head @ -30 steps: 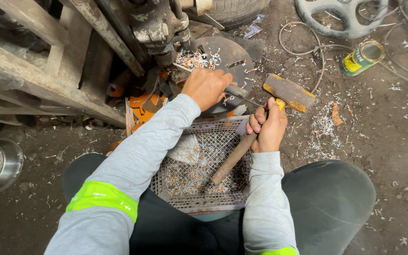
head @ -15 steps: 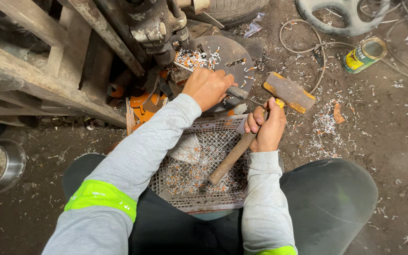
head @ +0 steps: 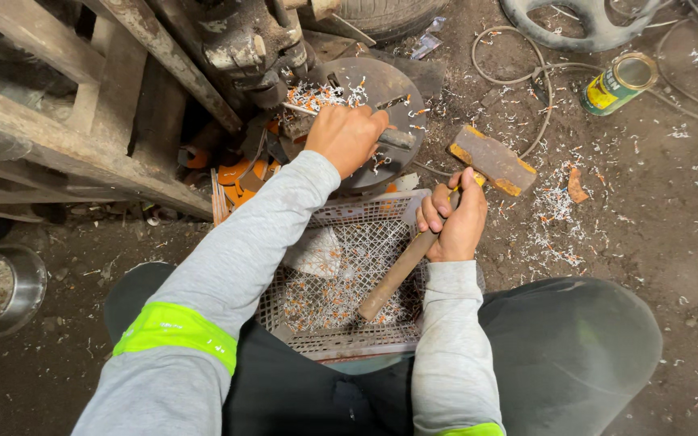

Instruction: The person sits on the floor and uses a drill press to drill holes into small orange plastic pieces. They hold each piece with their left hand and operate the drill with their right hand, then place the drilled pieces into a white plastic crate. The person also uses a hammer to clear debris from the drill press table.

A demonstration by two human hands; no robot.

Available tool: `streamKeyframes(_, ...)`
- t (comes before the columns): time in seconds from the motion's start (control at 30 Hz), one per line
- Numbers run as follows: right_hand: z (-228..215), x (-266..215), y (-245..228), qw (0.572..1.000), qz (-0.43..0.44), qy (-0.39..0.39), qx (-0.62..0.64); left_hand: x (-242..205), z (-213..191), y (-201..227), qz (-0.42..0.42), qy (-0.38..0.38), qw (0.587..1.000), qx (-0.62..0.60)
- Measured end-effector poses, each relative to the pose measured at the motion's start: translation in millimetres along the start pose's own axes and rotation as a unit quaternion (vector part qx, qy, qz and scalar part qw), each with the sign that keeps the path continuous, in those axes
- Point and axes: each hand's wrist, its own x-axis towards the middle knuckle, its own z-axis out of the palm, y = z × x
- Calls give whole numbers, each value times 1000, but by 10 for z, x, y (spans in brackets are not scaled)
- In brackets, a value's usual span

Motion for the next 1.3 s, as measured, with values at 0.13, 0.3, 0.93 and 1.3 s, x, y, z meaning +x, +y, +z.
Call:
streamKeyframes(0.13,16,-10,-46,1000,27,-11,6,46,34,-5,-12,25,1000,13)
streamKeyframes(0.3,62,-20,-137,996,69,-50,13,61,54,-13,-21,20,999,16)
streamKeyframes(0.93,156,151,-528,971,170,-92,-138,75,27,-197,-44,43,997,49)
streamKeyframes(1.3,-134,38,-638,998,53,-11,-29,6,129,-29,-30,26,999,0)
